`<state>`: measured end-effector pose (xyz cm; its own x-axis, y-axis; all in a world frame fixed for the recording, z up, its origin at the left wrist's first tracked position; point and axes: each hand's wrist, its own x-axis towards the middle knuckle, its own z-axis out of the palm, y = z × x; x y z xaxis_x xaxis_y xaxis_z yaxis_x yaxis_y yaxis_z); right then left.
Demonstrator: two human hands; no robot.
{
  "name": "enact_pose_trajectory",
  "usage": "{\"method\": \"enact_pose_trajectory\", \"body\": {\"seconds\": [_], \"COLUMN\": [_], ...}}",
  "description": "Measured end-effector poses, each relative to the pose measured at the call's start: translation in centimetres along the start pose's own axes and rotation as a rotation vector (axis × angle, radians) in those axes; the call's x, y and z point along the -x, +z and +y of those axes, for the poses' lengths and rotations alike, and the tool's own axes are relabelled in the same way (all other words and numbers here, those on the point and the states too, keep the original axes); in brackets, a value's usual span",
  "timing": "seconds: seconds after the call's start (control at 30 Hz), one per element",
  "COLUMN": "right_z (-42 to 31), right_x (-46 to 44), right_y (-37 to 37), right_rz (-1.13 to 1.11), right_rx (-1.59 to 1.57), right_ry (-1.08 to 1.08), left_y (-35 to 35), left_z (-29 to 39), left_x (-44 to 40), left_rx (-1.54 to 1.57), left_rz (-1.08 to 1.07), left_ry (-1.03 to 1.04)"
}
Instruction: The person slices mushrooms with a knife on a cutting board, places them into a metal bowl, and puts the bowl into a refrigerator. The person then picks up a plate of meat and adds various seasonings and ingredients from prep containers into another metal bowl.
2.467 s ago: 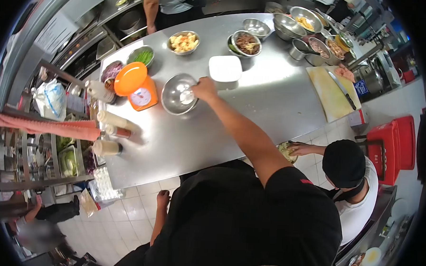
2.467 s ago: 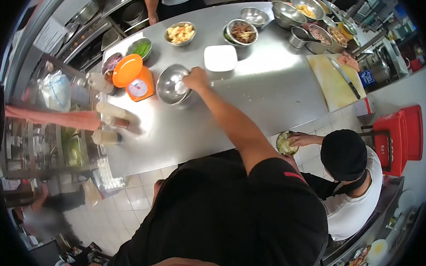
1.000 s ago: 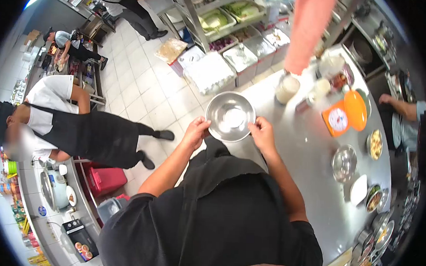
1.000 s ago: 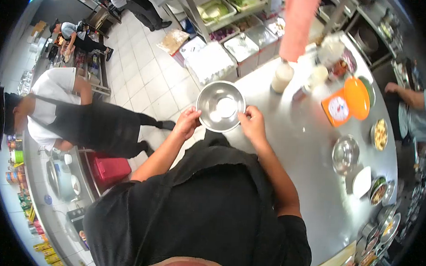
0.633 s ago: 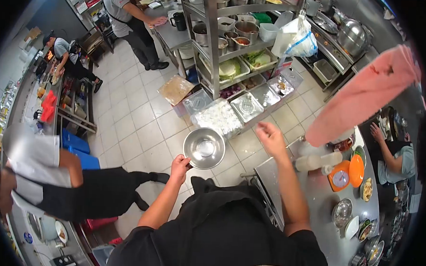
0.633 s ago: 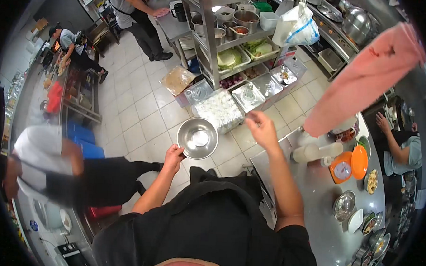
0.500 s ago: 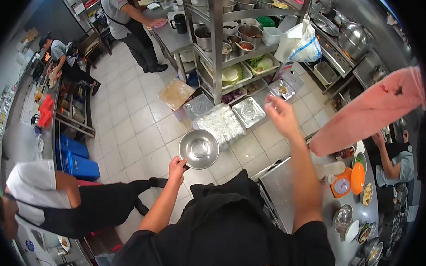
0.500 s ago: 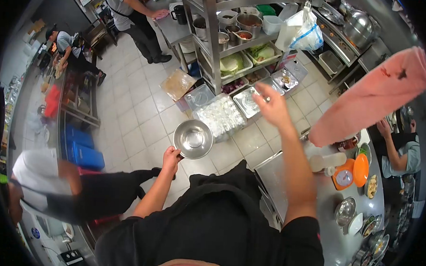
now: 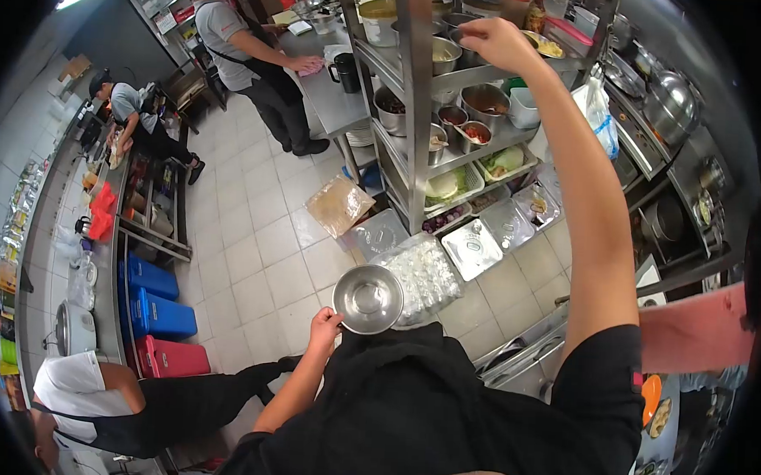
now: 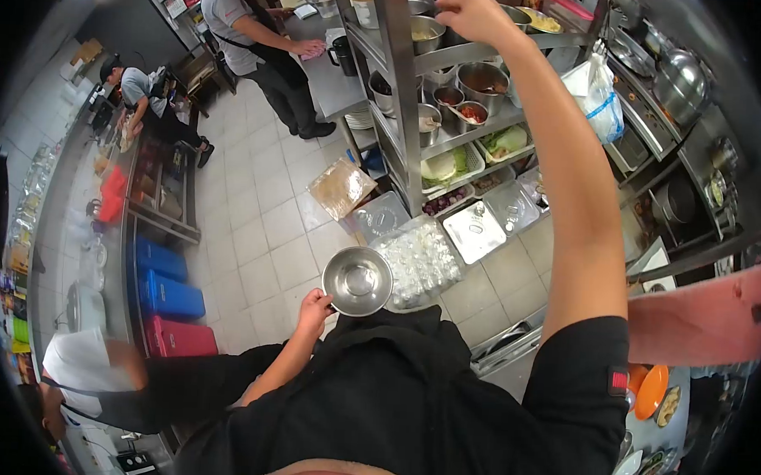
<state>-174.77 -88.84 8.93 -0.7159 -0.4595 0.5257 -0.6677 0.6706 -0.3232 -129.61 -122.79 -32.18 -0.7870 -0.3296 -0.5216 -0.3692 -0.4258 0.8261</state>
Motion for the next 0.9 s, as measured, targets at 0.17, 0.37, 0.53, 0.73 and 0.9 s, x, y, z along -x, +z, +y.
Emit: {"method": "enact_pose_trajectory", "body": {"seconds": [0.17, 0.37, 0.53, 0.73, 0.9], "right_z": [3.1, 4.8, -0.8, 2.9, 3.7], "right_x": [-7.1, -10.9, -9.9, -10.0, -9.1], "right_y": [6.5, 10.6, 6.2, 4.7, 3.9], "right_rz": [-0.306, -0.636, -0.609, -0.176, -0.311], "right_rx": [0.179, 0.302, 0.397, -0.072, -0.199], "right_ry": [-0.059, -0.258, -0.098, -0.114, -0.067], "left_y": [2.2, 5.7, 7.2, 11.8, 16.9], "left_z": [0.3, 2.0, 3.3, 7.0, 7.4], "left_x": [-3.7, -10.1, -16.6, -20.3, -20.2], "left_rx": [0.025, -0.057, -0.122, -0.113, -0.147], "left_rz": [-0.051, -0.125, -0.239, -0.276, -0.259], "left_ry": [-0.051, -0.058, -0.055, -0.091, -0.076]}}
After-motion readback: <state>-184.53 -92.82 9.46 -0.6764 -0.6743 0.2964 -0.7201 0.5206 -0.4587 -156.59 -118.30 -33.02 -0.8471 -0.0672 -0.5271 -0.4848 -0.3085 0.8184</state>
